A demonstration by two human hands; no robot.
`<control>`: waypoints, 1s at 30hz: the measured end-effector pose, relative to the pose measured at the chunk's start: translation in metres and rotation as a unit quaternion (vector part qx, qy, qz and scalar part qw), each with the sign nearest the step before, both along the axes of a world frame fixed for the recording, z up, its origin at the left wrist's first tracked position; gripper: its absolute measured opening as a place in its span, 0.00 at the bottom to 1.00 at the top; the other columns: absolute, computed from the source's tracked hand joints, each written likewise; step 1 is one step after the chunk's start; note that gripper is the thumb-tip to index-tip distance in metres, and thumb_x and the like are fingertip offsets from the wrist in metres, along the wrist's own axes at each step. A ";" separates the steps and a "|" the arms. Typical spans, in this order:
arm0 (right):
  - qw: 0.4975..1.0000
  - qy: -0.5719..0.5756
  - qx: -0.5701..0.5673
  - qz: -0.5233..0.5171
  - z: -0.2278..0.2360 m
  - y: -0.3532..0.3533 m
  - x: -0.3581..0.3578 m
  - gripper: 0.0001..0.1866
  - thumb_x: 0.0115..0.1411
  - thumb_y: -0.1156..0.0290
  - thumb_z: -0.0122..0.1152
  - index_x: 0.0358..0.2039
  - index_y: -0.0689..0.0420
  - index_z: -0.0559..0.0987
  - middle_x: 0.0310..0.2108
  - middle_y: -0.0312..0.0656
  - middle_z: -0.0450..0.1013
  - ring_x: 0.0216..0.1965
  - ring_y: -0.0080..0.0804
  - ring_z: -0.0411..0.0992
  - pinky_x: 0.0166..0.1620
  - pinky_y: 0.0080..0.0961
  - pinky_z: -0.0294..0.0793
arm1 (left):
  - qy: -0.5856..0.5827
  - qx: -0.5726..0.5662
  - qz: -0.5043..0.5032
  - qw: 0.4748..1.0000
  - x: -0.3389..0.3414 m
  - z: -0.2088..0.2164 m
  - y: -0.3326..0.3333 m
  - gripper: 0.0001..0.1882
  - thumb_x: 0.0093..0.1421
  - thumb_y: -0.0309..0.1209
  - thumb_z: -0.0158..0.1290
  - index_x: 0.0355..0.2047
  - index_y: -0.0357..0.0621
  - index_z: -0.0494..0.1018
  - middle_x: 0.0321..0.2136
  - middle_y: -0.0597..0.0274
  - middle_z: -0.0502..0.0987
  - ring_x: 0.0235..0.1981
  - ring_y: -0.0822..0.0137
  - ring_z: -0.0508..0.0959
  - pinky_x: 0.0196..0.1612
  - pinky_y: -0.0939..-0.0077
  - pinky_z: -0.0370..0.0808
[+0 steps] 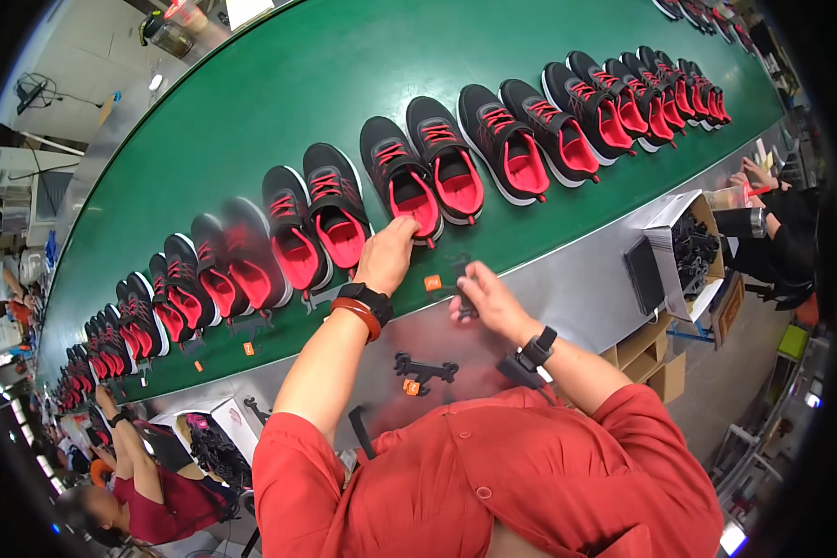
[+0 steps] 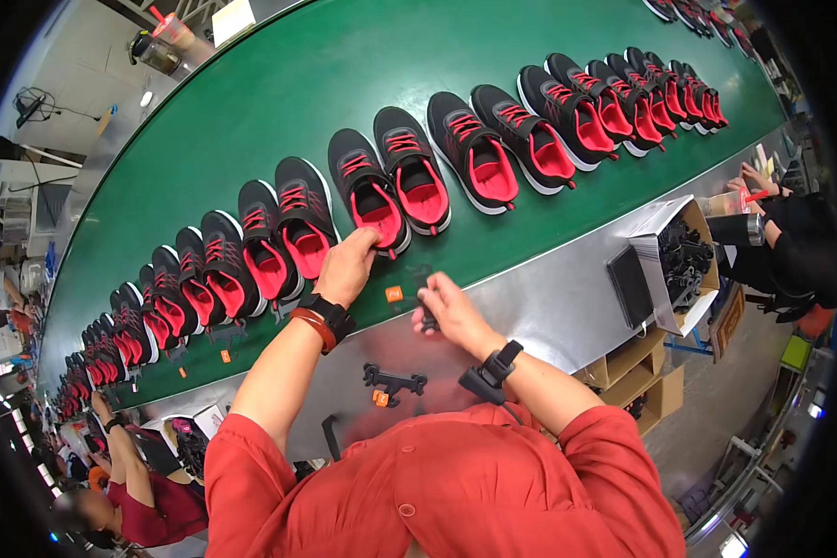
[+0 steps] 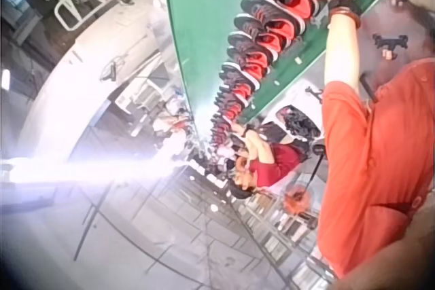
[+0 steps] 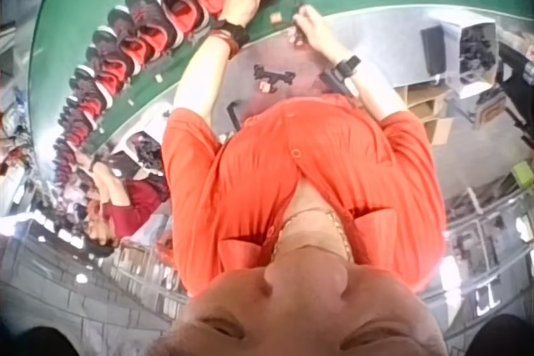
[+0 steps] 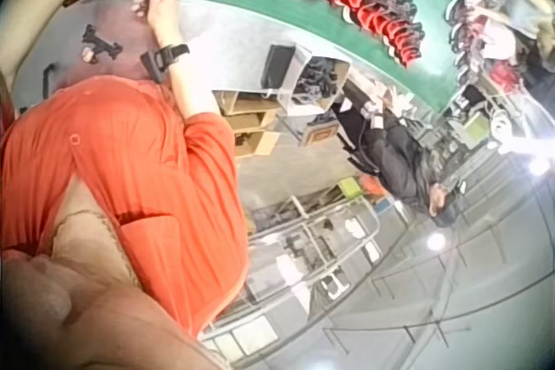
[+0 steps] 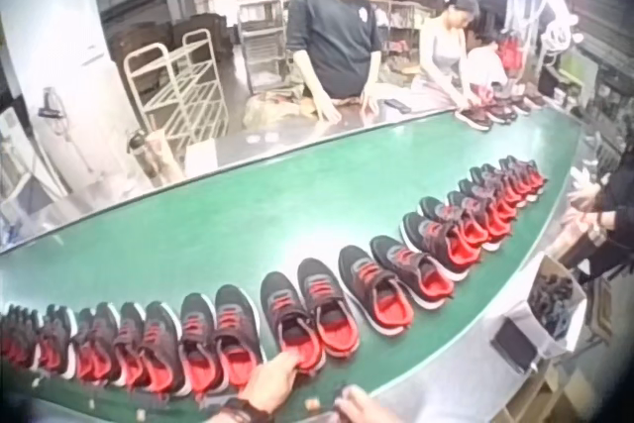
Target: Attaching plastic clips or labels with strings to shoes on an active conveyor belt assembly line.
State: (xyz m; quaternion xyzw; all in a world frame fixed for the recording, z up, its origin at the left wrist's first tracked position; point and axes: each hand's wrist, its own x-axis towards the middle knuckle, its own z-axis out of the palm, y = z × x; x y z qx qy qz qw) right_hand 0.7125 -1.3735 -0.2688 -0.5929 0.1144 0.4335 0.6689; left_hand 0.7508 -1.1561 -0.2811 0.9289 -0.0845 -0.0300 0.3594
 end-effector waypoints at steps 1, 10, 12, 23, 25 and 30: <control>1.000 -0.009 -0.002 -0.013 -0.002 0.000 0.010 0.08 0.70 0.65 0.45 0.39 0.56 0.63 0.26 0.41 0.74 0.25 0.26 0.75 0.25 0.21 0.73 | 0.006 -0.004 0.003 1.000 0.000 -0.002 0.000 0.10 0.58 0.22 0.48 0.41 0.43 0.70 0.40 0.53 0.75 0.38 0.44 0.76 0.38 0.54 0.75; 0.999 0.030 0.022 0.025 -0.016 0.031 0.019 0.09 0.69 0.66 0.47 0.38 0.57 0.63 0.22 0.42 0.74 0.20 0.27 0.74 0.21 0.19 0.72 | 0.032 0.033 -0.002 0.999 0.002 0.000 -0.003 0.08 0.57 0.22 0.50 0.38 0.42 0.70 0.37 0.53 0.75 0.37 0.46 0.77 0.36 0.56 0.75; 0.992 -0.042 -0.016 0.115 -0.009 0.029 0.025 0.10 0.69 0.64 0.47 0.38 0.58 0.66 0.19 0.39 0.72 0.17 0.24 0.71 0.20 0.20 0.70 | 0.049 0.069 -0.014 0.996 0.003 0.001 -0.001 0.12 0.54 0.20 0.53 0.40 0.42 0.71 0.37 0.55 0.76 0.38 0.49 0.78 0.37 0.61 0.76; 0.835 -0.494 -0.159 0.181 0.013 -0.015 0.103 0.14 0.61 0.71 0.54 0.48 0.58 0.72 0.36 0.44 0.75 0.33 0.45 0.74 0.36 0.34 0.75 | 0.028 0.163 -0.088 0.982 -0.014 0.017 -0.011 0.31 0.53 0.27 0.55 0.58 0.61 0.66 0.45 0.55 0.73 0.31 0.53 0.81 0.31 0.60 0.78; 0.751 -0.594 -0.200 0.207 0.030 -0.022 0.124 0.23 0.53 0.76 0.62 0.51 0.57 0.71 0.52 0.45 0.69 0.43 0.48 0.73 0.44 0.41 0.75 | 0.047 0.185 -0.080 0.978 -0.016 0.024 -0.011 0.28 0.55 0.24 0.51 0.57 0.60 0.68 0.42 0.55 0.73 0.30 0.52 0.80 0.29 0.59 0.77; 0.628 -0.622 -0.251 0.393 -0.005 -0.027 0.143 0.19 0.49 0.67 0.67 0.40 0.56 0.73 0.43 0.42 0.71 0.42 0.44 0.71 0.43 0.40 0.72 | 0.130 0.099 0.030 0.986 -0.023 0.029 -0.018 0.21 0.56 0.21 0.45 0.50 0.51 0.72 0.37 0.49 0.73 0.33 0.45 0.78 0.34 0.52 0.75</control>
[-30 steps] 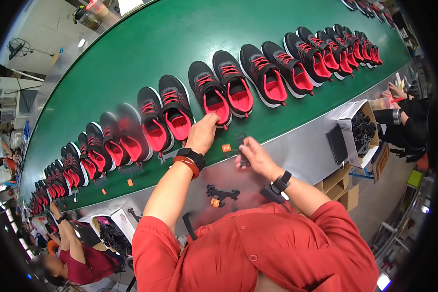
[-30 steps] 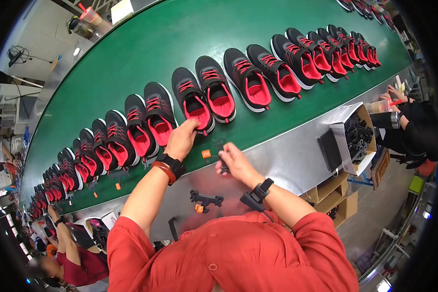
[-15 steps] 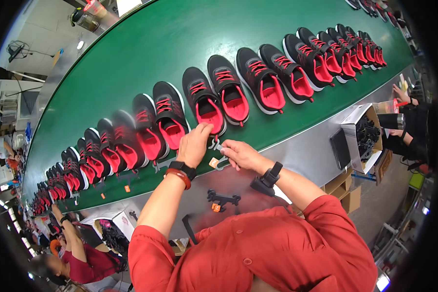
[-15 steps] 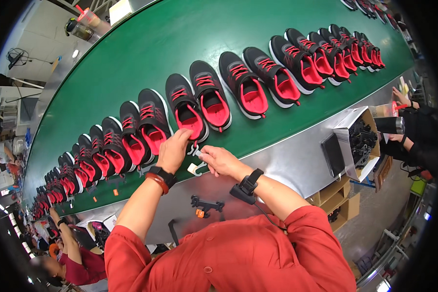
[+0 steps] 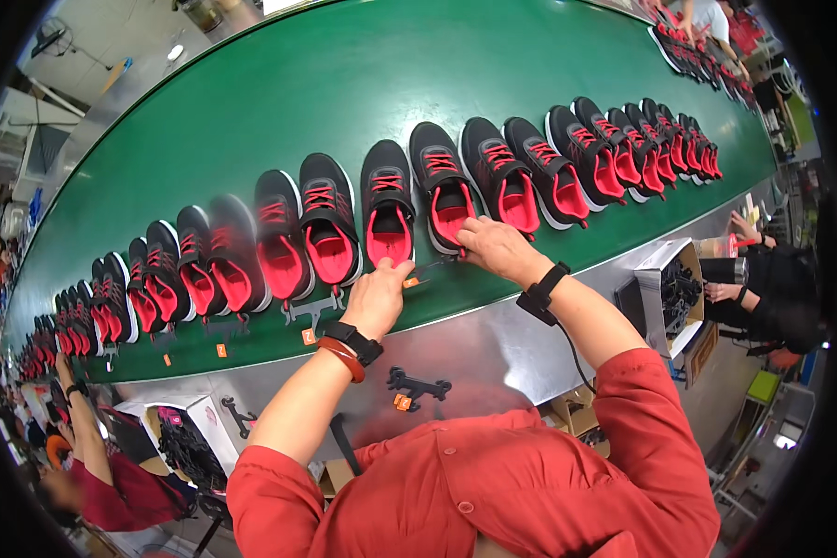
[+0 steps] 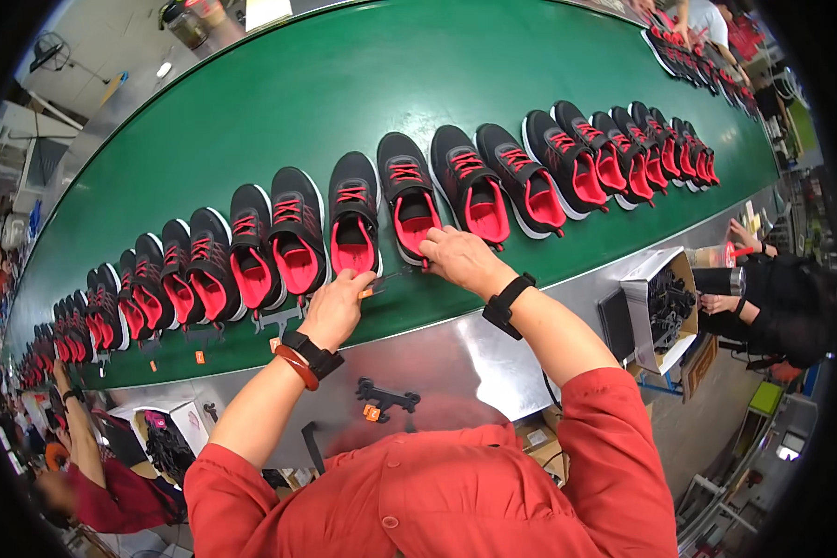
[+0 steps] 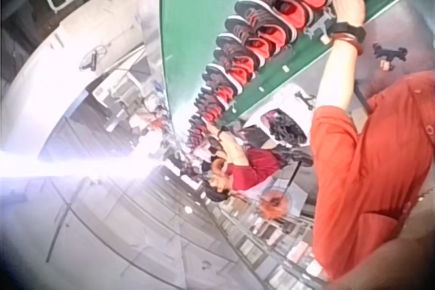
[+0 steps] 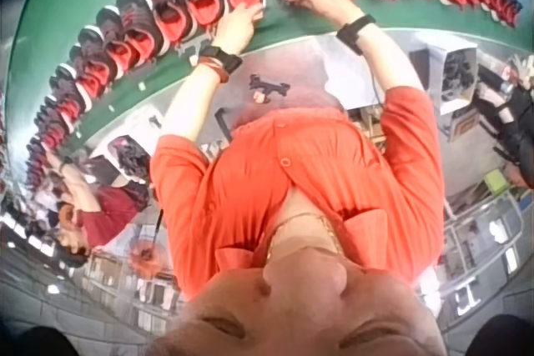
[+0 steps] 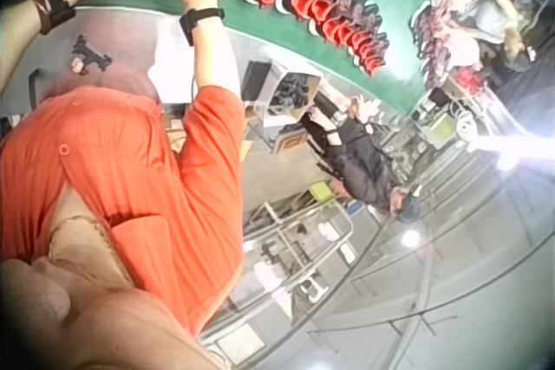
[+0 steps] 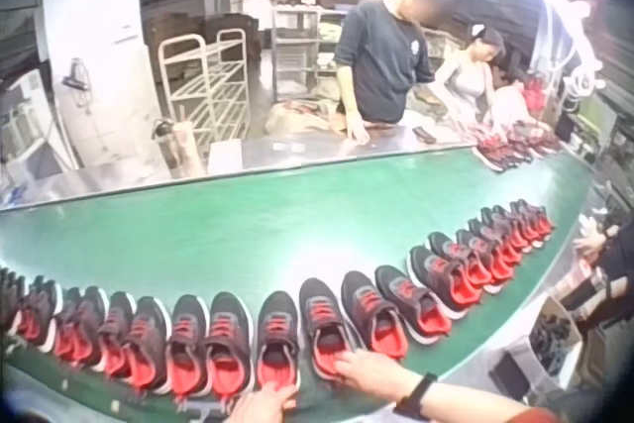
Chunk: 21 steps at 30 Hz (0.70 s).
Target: Attaching plastic clips or labels with strings to shoes on an active conveyor belt assembly line.
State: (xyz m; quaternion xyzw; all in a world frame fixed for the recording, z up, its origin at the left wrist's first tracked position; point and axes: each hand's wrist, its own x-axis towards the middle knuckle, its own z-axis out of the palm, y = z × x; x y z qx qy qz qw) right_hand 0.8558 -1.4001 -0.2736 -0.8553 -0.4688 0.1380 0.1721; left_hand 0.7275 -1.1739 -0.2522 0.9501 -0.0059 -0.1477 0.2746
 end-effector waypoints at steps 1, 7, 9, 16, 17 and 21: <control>1.000 -0.013 -0.004 0.013 0.010 0.005 0.002 0.18 0.49 0.65 0.68 0.38 0.55 0.73 0.40 0.41 0.71 0.40 0.43 0.71 0.42 0.39 0.71 | 0.010 -0.018 0.020 1.000 0.000 0.001 -0.002 0.17 0.57 0.21 0.45 0.46 0.47 0.72 0.35 0.47 0.74 0.34 0.42 0.77 0.36 0.50 0.74; 0.990 -0.122 -0.001 0.067 0.022 0.016 0.006 0.14 0.47 0.60 0.68 0.30 0.50 0.74 0.28 0.37 0.67 0.34 0.36 0.69 0.38 0.34 0.65 | -0.012 -0.022 0.043 0.999 0.001 -0.008 -0.003 0.15 0.57 0.22 0.44 0.44 0.43 0.73 0.32 0.46 0.75 0.33 0.42 0.78 0.36 0.51 0.74; 0.986 -0.138 -0.006 0.090 0.029 0.024 0.006 0.13 0.47 0.60 0.68 0.30 0.49 0.74 0.27 0.36 0.67 0.33 0.34 0.69 0.37 0.32 0.64 | -0.010 -0.019 0.053 0.998 0.001 -0.008 -0.005 0.15 0.57 0.22 0.44 0.44 0.43 0.74 0.32 0.46 0.76 0.33 0.43 0.78 0.36 0.52 0.74; 0.987 -0.145 -0.008 0.067 0.022 0.032 0.003 0.11 0.45 0.69 0.65 0.31 0.49 0.75 0.28 0.37 0.68 0.33 0.37 0.69 0.37 0.32 0.64 | -0.083 -0.169 0.077 0.979 -0.003 -0.013 -0.005 0.19 0.53 0.16 0.45 0.43 0.42 0.76 0.46 0.41 0.73 0.46 0.43 0.75 0.48 0.56 0.73; 0.993 -0.111 0.024 0.034 0.026 0.030 0.006 0.12 0.45 0.70 0.64 0.32 0.50 0.75 0.29 0.38 0.68 0.34 0.39 0.69 0.37 0.33 0.65 | -0.118 -0.191 0.080 0.971 -0.005 -0.012 -0.005 0.19 0.52 0.16 0.45 0.43 0.42 0.76 0.48 0.39 0.71 0.48 0.41 0.74 0.50 0.55 0.72; 0.979 0.009 0.157 -0.126 0.025 0.014 -0.016 0.17 0.46 0.74 0.62 0.39 0.56 0.73 0.35 0.44 0.69 0.37 0.49 0.70 0.39 0.41 0.70 | -0.013 -0.158 0.011 0.987 -0.013 -0.019 -0.003 0.40 0.45 0.08 0.42 0.60 0.53 0.66 0.68 0.40 0.41 0.60 0.40 0.65 0.60 0.61 0.67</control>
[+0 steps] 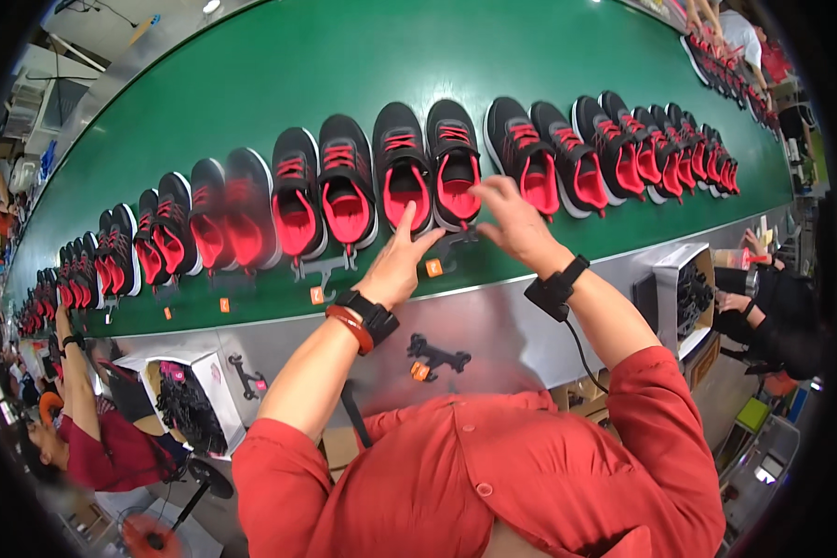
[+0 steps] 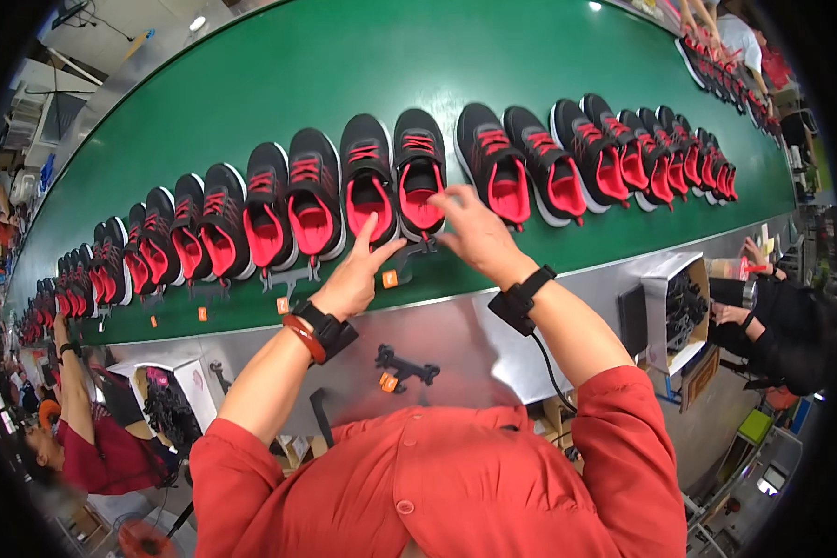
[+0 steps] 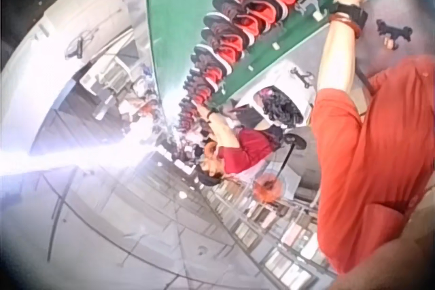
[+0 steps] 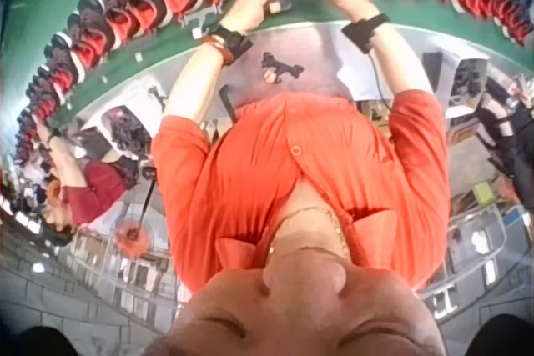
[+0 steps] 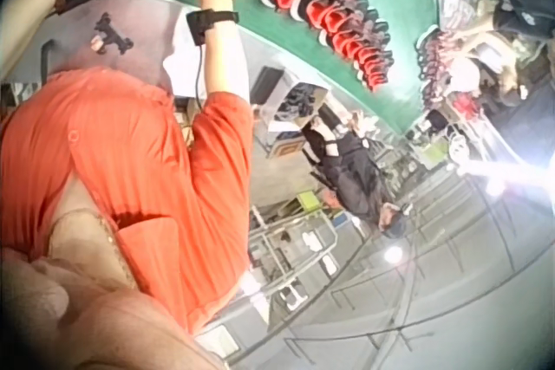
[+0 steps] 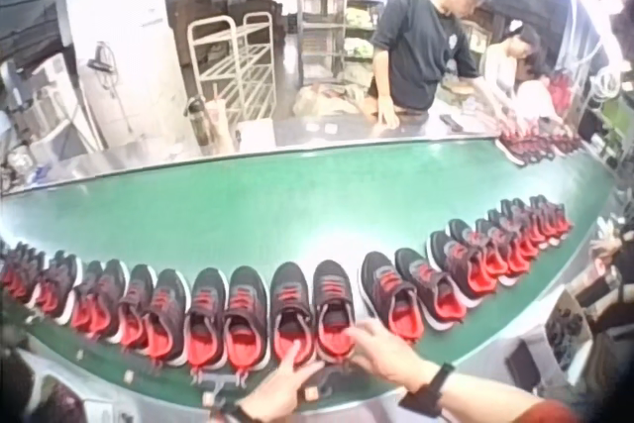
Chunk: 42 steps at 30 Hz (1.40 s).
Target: Attaching plastic clips or labels with strings to shoes on an active conveyor belt assembly line.
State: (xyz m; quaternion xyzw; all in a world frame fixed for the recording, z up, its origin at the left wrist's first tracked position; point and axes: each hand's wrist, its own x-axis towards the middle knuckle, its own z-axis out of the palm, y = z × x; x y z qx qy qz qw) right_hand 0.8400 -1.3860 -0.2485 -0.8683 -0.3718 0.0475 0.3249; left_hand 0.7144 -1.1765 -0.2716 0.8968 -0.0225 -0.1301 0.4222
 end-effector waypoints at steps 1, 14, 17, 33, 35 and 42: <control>0.998 0.030 0.023 -0.054 0.000 -0.005 -0.014 0.17 0.47 0.73 0.62 0.39 0.57 0.72 0.36 0.44 0.69 0.38 0.49 0.70 0.40 0.42 0.70 | 0.022 0.070 -0.023 0.997 -0.002 0.009 0.001 0.40 0.46 0.09 0.42 0.60 0.55 0.67 0.67 0.39 0.46 0.58 0.41 0.68 0.58 0.60 0.68; 0.968 0.116 -0.159 0.154 -0.039 -0.060 -0.168 0.12 0.48 0.64 0.68 0.26 0.55 0.75 0.32 0.42 0.71 0.38 0.41 0.71 0.42 0.35 0.69 | -0.165 0.067 0.073 0.981 0.021 0.042 -0.058 0.24 0.48 0.15 0.48 0.46 0.46 0.75 0.48 0.54 0.71 0.48 0.51 0.73 0.50 0.60 0.72; 0.942 0.279 -0.122 0.142 -0.028 -0.082 -0.146 0.10 0.50 0.66 0.66 0.25 0.56 0.74 0.30 0.43 0.72 0.36 0.42 0.72 0.41 0.37 0.70 | -0.178 0.054 0.036 0.982 0.036 0.034 -0.087 0.22 0.49 0.16 0.49 0.46 0.45 0.74 0.44 0.55 0.73 0.47 0.52 0.74 0.48 0.61 0.74; 0.712 0.576 0.319 -0.245 -0.040 -0.139 -0.051 0.23 0.69 0.71 0.44 0.63 0.60 0.58 0.29 0.41 0.74 0.23 0.24 0.73 0.27 0.18 0.72 | -0.056 0.078 -0.017 0.995 0.121 -0.016 -0.150 0.11 0.54 0.24 0.55 0.40 0.42 0.73 0.37 0.54 0.78 0.41 0.48 0.78 0.41 0.60 0.75; 0.693 0.584 0.342 -0.248 -0.044 -0.137 -0.055 0.24 0.69 0.71 0.44 0.63 0.60 0.57 0.30 0.42 0.74 0.24 0.25 0.73 0.27 0.19 0.73 | -0.058 0.064 -0.018 0.996 0.121 -0.019 -0.147 0.12 0.54 0.23 0.56 0.40 0.42 0.73 0.37 0.53 0.78 0.40 0.48 0.77 0.40 0.61 0.75; 0.646 0.608 0.382 -0.259 -0.053 -0.128 -0.067 0.26 0.70 0.70 0.44 0.66 0.60 0.54 0.30 0.44 0.74 0.25 0.29 0.75 0.29 0.21 0.76 | -0.073 0.025 -0.002 0.997 0.122 -0.022 -0.148 0.11 0.53 0.23 0.57 0.38 0.40 0.74 0.35 0.53 0.78 0.38 0.49 0.78 0.40 0.63 0.75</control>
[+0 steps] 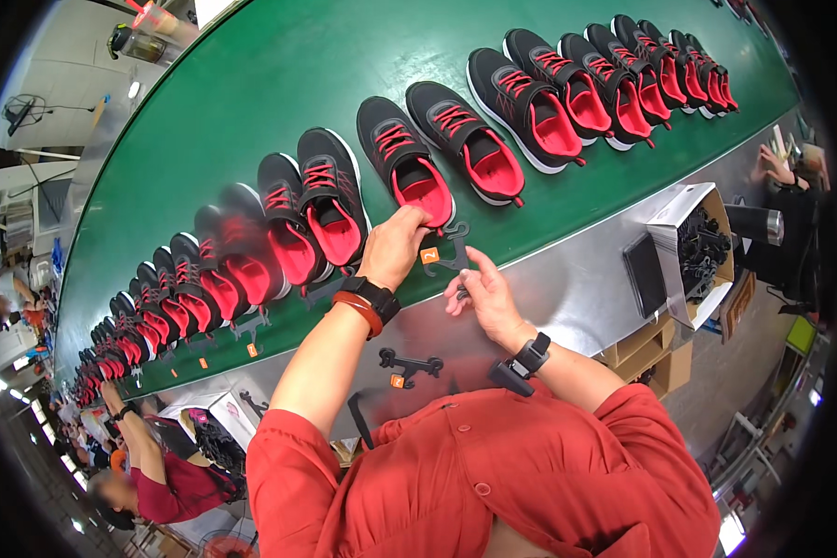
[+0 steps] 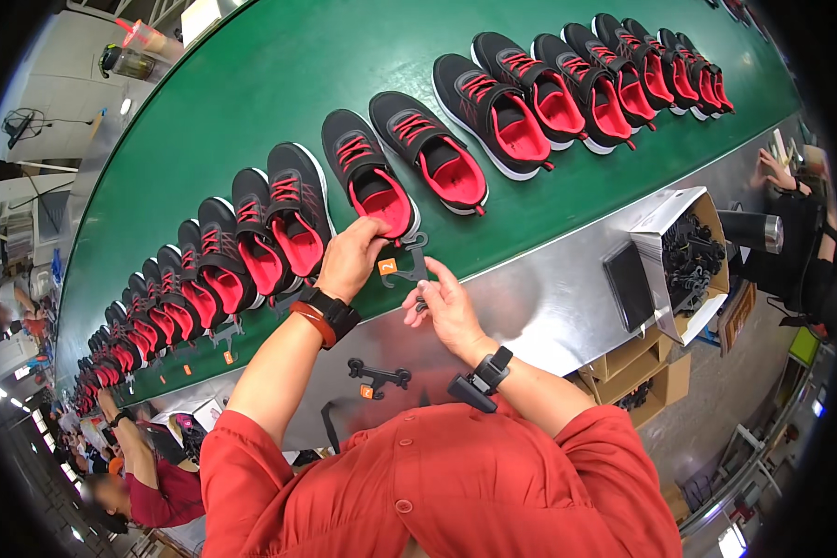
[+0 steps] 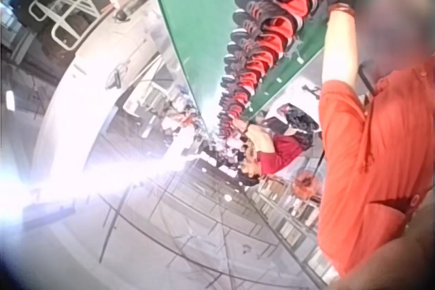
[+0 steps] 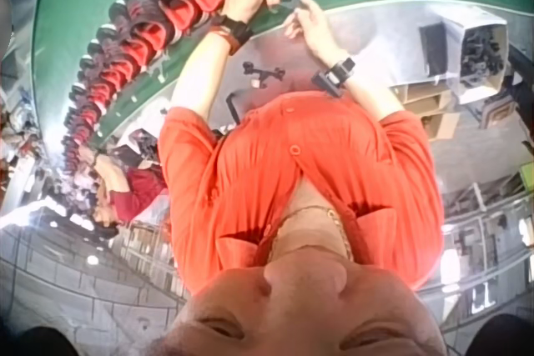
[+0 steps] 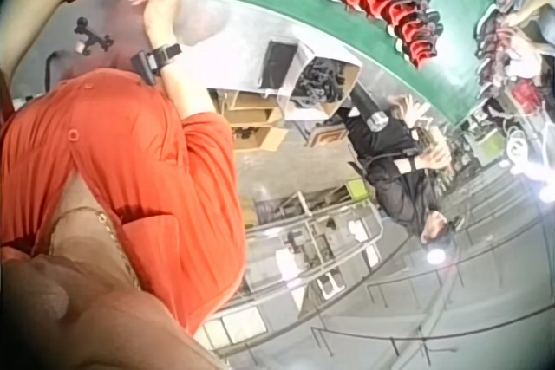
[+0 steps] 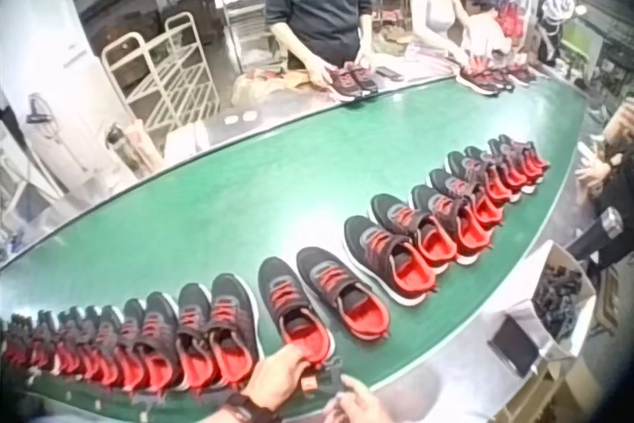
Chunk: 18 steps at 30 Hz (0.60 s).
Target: Attaching plastic clips or labels with strings to shoes on an active conveyor belt assembly line.
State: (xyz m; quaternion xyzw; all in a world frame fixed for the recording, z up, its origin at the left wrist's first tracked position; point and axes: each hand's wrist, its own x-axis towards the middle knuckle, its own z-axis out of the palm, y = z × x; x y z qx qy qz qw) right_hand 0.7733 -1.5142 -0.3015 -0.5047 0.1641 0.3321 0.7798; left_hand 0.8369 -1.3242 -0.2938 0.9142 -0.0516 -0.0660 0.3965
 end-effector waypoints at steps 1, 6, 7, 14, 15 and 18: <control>1.000 0.010 0.011 -0.001 -0.001 0.002 -0.003 0.27 0.70 0.69 0.44 0.66 0.60 0.53 0.30 0.45 0.74 0.25 0.29 0.75 0.29 0.21 0.76 | -0.002 -0.012 0.004 1.000 0.001 -0.001 0.001 0.10 0.53 0.23 0.57 0.38 0.40 0.74 0.35 0.54 0.78 0.38 0.49 0.78 0.39 0.63 0.75; 0.995 0.047 0.013 0.087 0.000 0.008 -0.003 0.28 0.69 0.69 0.46 0.67 0.58 0.55 0.25 0.40 0.73 0.21 0.24 0.72 0.26 0.20 0.72 | -0.005 -0.012 -0.004 1.000 0.002 -0.005 0.004 0.10 0.53 0.24 0.57 0.37 0.40 0.75 0.34 0.55 0.78 0.39 0.51 0.79 0.39 0.63 0.76; 0.988 0.000 -0.040 0.149 0.000 0.004 0.007 0.26 0.69 0.68 0.47 0.66 0.58 0.58 0.23 0.38 0.72 0.20 0.23 0.70 0.26 0.20 0.70 | -0.004 0.014 -0.017 1.000 0.004 -0.005 0.005 0.11 0.53 0.24 0.57 0.38 0.41 0.75 0.35 0.55 0.78 0.39 0.51 0.79 0.39 0.63 0.76; 0.906 -0.142 -0.164 0.363 0.022 -0.037 0.087 0.17 0.67 0.61 0.51 0.51 0.55 0.78 0.13 0.33 0.69 0.17 0.21 0.66 0.25 0.24 0.66 | -0.042 0.148 -0.158 0.975 -0.013 0.013 -0.009 0.29 0.55 0.24 0.54 0.57 0.59 0.66 0.52 0.54 0.70 0.41 0.50 0.79 0.38 0.59 0.79; 0.888 -0.184 -0.168 0.386 0.026 -0.035 0.091 0.17 0.67 0.60 0.50 0.49 0.55 0.78 0.14 0.34 0.70 0.17 0.23 0.67 0.26 0.25 0.67 | -0.052 0.159 -0.186 0.968 -0.016 0.019 -0.012 0.30 0.54 0.26 0.55 0.58 0.61 0.66 0.53 0.54 0.70 0.41 0.50 0.80 0.38 0.59 0.79; 0.837 -0.284 -0.209 0.420 0.047 -0.035 0.109 0.16 0.67 0.59 0.48 0.42 0.57 0.79 0.22 0.42 0.76 0.26 0.37 0.74 0.33 0.34 0.72 | -0.053 0.175 -0.158 0.970 -0.016 0.008 -0.014 0.32 0.54 0.29 0.57 0.60 0.61 0.64 0.51 0.55 0.71 0.35 0.52 0.81 0.35 0.59 0.79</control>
